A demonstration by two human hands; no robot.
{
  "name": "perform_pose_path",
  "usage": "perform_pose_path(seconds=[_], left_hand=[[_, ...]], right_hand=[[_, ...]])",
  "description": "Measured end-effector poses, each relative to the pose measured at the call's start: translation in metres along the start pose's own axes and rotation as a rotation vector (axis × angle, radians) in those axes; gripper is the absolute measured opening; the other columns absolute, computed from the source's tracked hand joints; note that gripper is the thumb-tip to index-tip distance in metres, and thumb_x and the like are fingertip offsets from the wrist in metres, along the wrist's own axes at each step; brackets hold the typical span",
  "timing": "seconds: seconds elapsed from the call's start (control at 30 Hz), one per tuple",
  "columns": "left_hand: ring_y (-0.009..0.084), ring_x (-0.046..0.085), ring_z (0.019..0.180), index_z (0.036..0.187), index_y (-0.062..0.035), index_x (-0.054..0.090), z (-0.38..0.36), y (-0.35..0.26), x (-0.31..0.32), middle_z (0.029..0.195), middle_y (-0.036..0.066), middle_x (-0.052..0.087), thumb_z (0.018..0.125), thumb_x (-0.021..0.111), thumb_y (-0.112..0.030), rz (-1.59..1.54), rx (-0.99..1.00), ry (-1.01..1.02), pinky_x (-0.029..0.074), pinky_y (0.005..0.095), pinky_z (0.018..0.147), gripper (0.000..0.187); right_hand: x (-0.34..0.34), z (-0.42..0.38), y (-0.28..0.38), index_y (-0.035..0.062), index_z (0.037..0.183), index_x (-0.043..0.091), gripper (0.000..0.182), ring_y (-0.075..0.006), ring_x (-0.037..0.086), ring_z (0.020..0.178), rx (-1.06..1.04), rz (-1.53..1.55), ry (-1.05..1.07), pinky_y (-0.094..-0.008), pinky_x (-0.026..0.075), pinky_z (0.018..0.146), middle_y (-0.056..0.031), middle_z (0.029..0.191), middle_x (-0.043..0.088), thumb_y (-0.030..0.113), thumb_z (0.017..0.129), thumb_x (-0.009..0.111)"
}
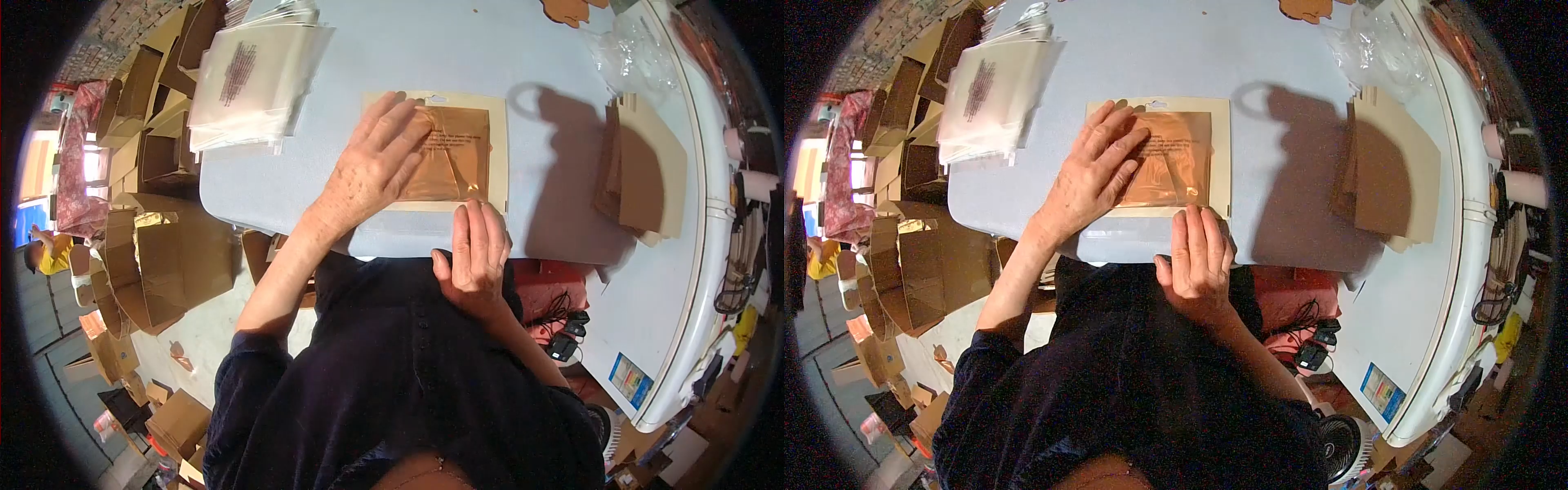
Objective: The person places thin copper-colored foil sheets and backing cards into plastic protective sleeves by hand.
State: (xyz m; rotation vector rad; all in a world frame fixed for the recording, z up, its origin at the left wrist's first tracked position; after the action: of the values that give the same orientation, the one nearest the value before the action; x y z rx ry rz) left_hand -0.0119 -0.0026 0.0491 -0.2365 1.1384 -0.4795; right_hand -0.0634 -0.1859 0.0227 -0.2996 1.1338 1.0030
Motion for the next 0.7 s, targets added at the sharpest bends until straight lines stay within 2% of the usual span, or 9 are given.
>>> perform_pose_path(seconds=[0.13,0.33,0.37,0.47,0.6,0.7], left_hand=[[0.0409,0.039,0.157,0.146,-0.0093,0.067,0.003,-0.011,-0.003,0.161,0.017,0.053,0.102,0.071,-0.018,0.039,0.042,0.003,0.031,0.0590,0.130,0.045],[0.0402,0.038,0.158,0.148,-0.0114,0.067,0.013,-0.031,0.009,0.162,0.016,0.052,0.104,0.068,-0.028,-0.023,0.128,0.078,0.030,0.0596,0.131,0.047],[0.0397,0.037,0.159,0.149,-0.0132,0.066,0.013,-0.031,0.016,0.165,0.015,0.049,0.107,0.063,-0.039,-0.014,0.161,0.099,0.029,0.0608,0.130,0.050],[0.0386,0.034,0.161,0.152,-0.0164,0.064,0.016,-0.033,0.024,0.169,0.014,0.045,0.108,0.057,-0.048,0.026,0.204,0.142,0.026,0.0618,0.131,0.055],[0.0366,0.030,0.163,0.157,-0.0209,0.059,0.017,-0.032,0.036,0.173,0.012,0.040,0.109,0.052,-0.055,0.078,0.233,0.191,0.019,0.0611,0.133,0.060],[0.0354,0.027,0.164,0.161,-0.0227,0.054,0.013,-0.029,0.048,0.175,0.011,0.036,0.108,0.051,-0.056,0.130,0.242,0.231,0.016,0.0603,0.134,0.062]], right_hand=[[0.001,0.000,0.000,-0.0123,0.145,0.056,0.073,-0.0462,0.050,0.141,-0.006,-0.008,-0.012,-0.0582,0.040,0.115,-0.0305,0.153,0.053,0.025,0.086,0.077],[0.000,0.001,0.001,-0.0124,0.145,0.057,0.072,-0.0461,0.051,0.140,-0.013,-0.013,-0.018,-0.0581,0.040,0.115,-0.0304,0.153,0.053,0.025,0.086,0.077],[0.001,0.001,0.000,-0.0124,0.145,0.057,0.072,-0.0462,0.051,0.140,-0.014,-0.014,-0.017,-0.0581,0.040,0.115,-0.0304,0.153,0.053,0.025,0.086,0.077],[0.001,0.002,0.000,-0.0123,0.144,0.057,0.072,-0.0462,0.051,0.141,-0.012,-0.007,-0.022,-0.0582,0.041,0.114,-0.0304,0.153,0.054,0.025,0.085,0.077],[0.004,0.000,-0.003,-0.0114,0.147,0.057,0.077,-0.0426,0.050,0.145,0.027,0.022,-0.001,-0.0562,0.035,0.120,-0.0287,0.154,0.056,0.025,0.083,0.080],[0.000,0.002,-0.001,-0.0122,0.145,0.058,0.074,-0.0430,0.052,0.143,0.025,0.017,-0.006,-0.0564,0.037,0.118,-0.0277,0.152,0.058,0.023,0.083,0.080]])
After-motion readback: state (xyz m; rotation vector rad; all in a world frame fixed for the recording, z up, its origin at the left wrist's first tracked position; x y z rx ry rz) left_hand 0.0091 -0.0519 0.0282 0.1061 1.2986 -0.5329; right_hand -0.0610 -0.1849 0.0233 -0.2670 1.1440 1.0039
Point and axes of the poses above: each hand's wrist, its own z-axis towards the middle knuckle, its own x-axis out of the palm, y = z × x, the point moved 10 cm from there along z, towards the middle knuckle
